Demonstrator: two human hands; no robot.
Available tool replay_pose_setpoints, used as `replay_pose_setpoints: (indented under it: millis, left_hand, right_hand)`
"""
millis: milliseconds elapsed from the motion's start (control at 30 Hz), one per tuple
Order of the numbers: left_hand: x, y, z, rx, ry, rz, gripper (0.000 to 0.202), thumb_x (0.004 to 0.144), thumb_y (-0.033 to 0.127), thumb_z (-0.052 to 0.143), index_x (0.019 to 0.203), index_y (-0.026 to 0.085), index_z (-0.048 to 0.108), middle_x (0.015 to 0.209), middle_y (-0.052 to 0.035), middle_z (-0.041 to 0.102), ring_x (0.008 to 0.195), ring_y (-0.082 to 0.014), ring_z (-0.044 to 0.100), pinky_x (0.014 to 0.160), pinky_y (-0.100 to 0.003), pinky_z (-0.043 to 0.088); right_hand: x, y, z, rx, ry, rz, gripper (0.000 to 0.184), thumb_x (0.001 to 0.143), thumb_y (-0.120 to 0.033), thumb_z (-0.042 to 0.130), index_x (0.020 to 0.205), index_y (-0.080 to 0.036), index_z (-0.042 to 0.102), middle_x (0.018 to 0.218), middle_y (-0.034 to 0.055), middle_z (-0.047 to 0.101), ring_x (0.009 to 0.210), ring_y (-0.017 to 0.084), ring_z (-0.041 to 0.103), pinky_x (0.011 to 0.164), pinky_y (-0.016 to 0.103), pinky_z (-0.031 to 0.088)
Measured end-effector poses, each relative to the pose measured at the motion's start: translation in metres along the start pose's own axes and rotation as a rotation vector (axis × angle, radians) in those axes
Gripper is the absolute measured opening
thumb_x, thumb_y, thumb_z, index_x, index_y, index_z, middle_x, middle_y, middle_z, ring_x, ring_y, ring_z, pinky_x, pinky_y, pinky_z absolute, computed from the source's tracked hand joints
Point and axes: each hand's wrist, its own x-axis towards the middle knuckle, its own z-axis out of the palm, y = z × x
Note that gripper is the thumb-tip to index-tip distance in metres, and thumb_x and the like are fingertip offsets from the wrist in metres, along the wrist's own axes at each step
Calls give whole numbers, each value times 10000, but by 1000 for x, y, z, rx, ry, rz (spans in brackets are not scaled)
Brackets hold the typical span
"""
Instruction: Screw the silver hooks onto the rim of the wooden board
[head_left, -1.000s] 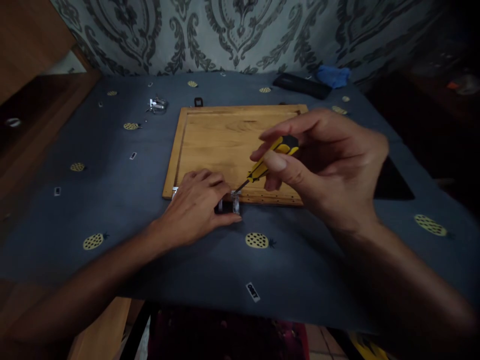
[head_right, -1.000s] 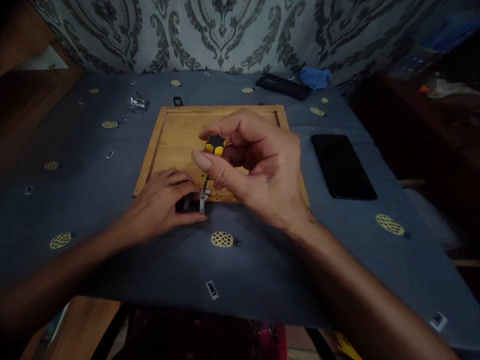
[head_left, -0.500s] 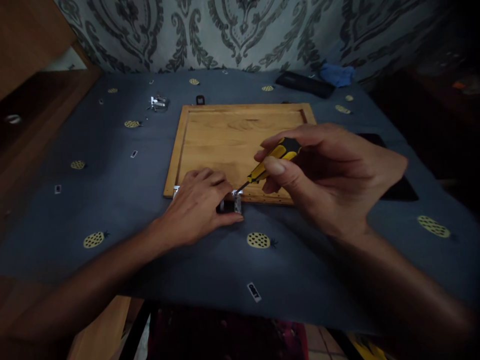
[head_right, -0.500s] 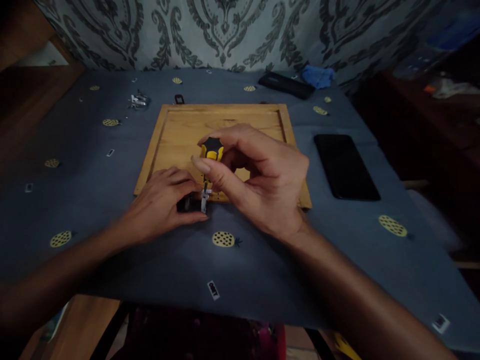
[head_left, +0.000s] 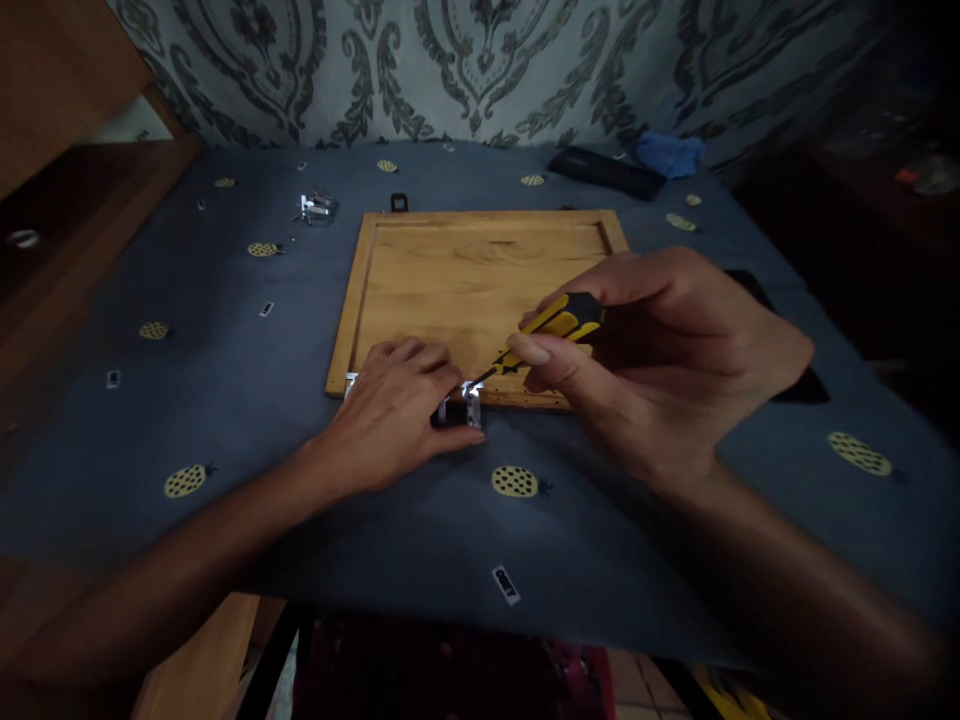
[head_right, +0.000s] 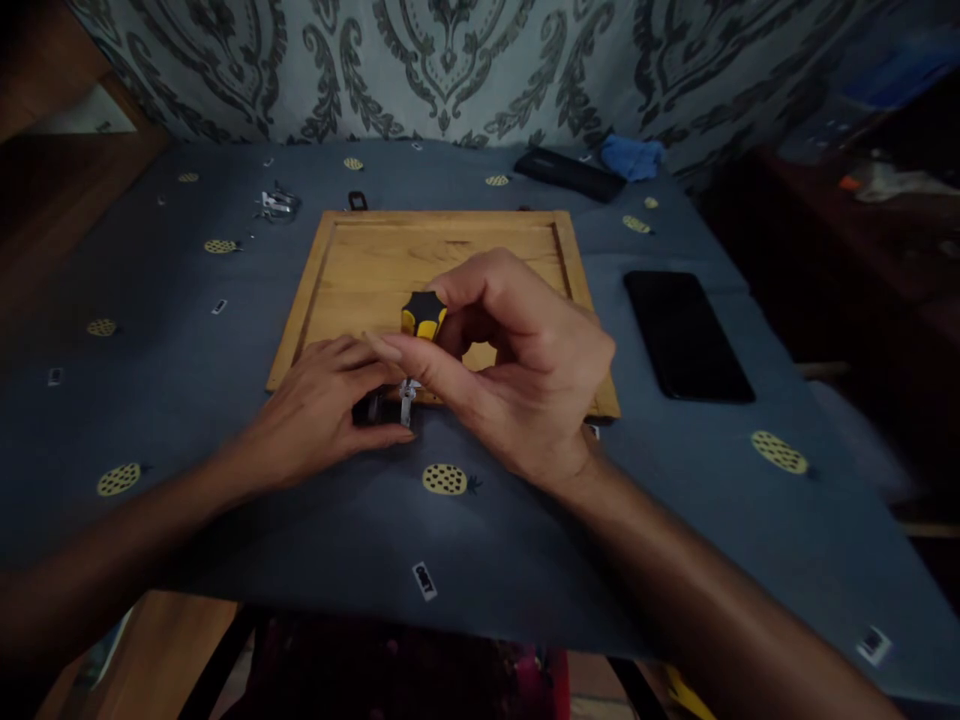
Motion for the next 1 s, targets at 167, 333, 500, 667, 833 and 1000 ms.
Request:
replay_pose_setpoints:
  millis: [167, 333, 500, 667, 833, 1000]
  left_hand:
    - [-1, -3, -2, -4, -20, -5, 411, 831, 529, 747, 1004, 159, 700, 1022, -64, 672, 1028, -288, 592, 908, -454, 462]
    - [-1, -2, -1, -2, -7, 5, 402, 832, 525, 748, 1001, 163, 699, 1014, -59, 666, 1018, -284, 587, 902, -452, 455]
    - [0, 1, 0, 15, -4, 4, 409, 826, 529, 751, 998, 163, 692, 1022, -63, 668, 1011, -287, 584, 892, -449, 458]
    - [0, 2, 0, 15, 3, 11, 405, 839, 530, 736, 1010, 165, 692, 1045, -69, 668, 1020, -288, 584, 897, -451, 457]
    - [-1, 2, 0, 12, 13, 4, 399, 847, 538, 726, 1031, 185, 691, 1080, -71, 677, 1041, -286, 587, 912, -443, 452]
    - [-1, 3, -1, 7, -5, 0, 411, 847, 531, 728, 1059, 180, 695, 1113, -79, 680, 1057, -295, 592, 927, -462, 456]
  right_hand:
    - [1, -6, 2, -46, 130, -37, 194, 753, -250, 831, 891, -308, 709, 802, -22, 659, 627, 165, 624, 491, 311, 534]
    - [1, -3, 1, -70, 79, -44, 215, 743, -284, 847, 881, -291, 681, 781, -28, 644, 543, 138, 585, 457, 301, 501]
    - [-2, -1, -1, -51, 18, 18, 248, 746, -315, 850, 886, -290, 647, 822, -28, 631, 558, 136, 589, 465, 304, 525]
    - [-3, 0, -1, -35, -9, 71, 250, 733, -321, 859, 859, -302, 644, 816, -26, 638, 562, 149, 595, 454, 318, 524]
    - [0, 0, -2, -5, -26, 92, 263, 706, -279, 879, 846, -308, 659, 810, -34, 652, 556, 151, 604, 463, 330, 524]
    - [11, -3, -10, 122, -224, 70, 173, 777, -303, 814, 924, -321, 725, 885, -17, 728, 543, 149, 632, 453, 321, 537]
